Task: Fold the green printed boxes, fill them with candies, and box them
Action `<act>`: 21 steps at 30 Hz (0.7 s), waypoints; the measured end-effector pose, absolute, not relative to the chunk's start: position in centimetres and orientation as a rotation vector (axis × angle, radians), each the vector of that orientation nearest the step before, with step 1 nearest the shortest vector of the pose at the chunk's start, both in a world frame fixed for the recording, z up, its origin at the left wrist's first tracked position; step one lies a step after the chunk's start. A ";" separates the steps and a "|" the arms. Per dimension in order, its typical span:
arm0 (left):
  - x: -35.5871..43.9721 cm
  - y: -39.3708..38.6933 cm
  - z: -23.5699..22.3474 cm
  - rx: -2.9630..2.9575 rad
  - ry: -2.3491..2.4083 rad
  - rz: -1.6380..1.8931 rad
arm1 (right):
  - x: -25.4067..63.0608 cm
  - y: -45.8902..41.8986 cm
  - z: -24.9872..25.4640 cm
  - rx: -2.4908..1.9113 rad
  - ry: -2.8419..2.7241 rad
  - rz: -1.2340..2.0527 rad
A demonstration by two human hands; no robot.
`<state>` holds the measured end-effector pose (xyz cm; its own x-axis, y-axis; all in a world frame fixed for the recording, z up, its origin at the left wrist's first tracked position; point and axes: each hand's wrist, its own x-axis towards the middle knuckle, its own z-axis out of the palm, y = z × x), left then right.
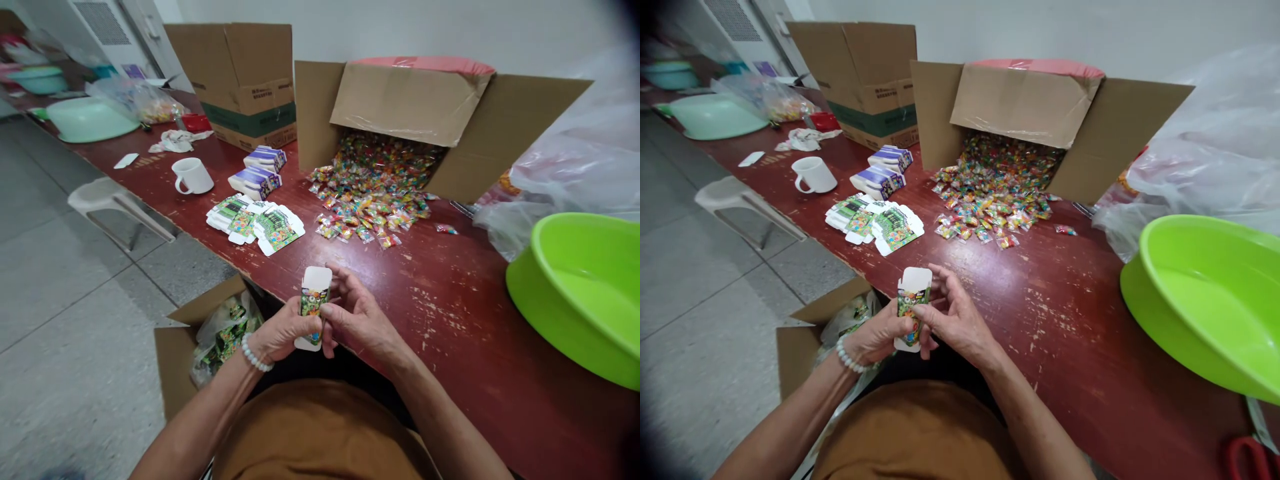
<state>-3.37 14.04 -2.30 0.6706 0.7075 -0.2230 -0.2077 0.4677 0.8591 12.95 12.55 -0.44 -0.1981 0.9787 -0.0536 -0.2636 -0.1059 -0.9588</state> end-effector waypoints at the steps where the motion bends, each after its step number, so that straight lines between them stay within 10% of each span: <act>1: -3.3 14.0 -2.3 0.947 0.650 0.619 | 12.9 12.5 -0.4 -0.956 -1.081 1.532; 21: -2.0 12.6 -1.6 1.228 1.064 1.126 | 13.0 13.1 -3.1 -0.971 -0.959 1.267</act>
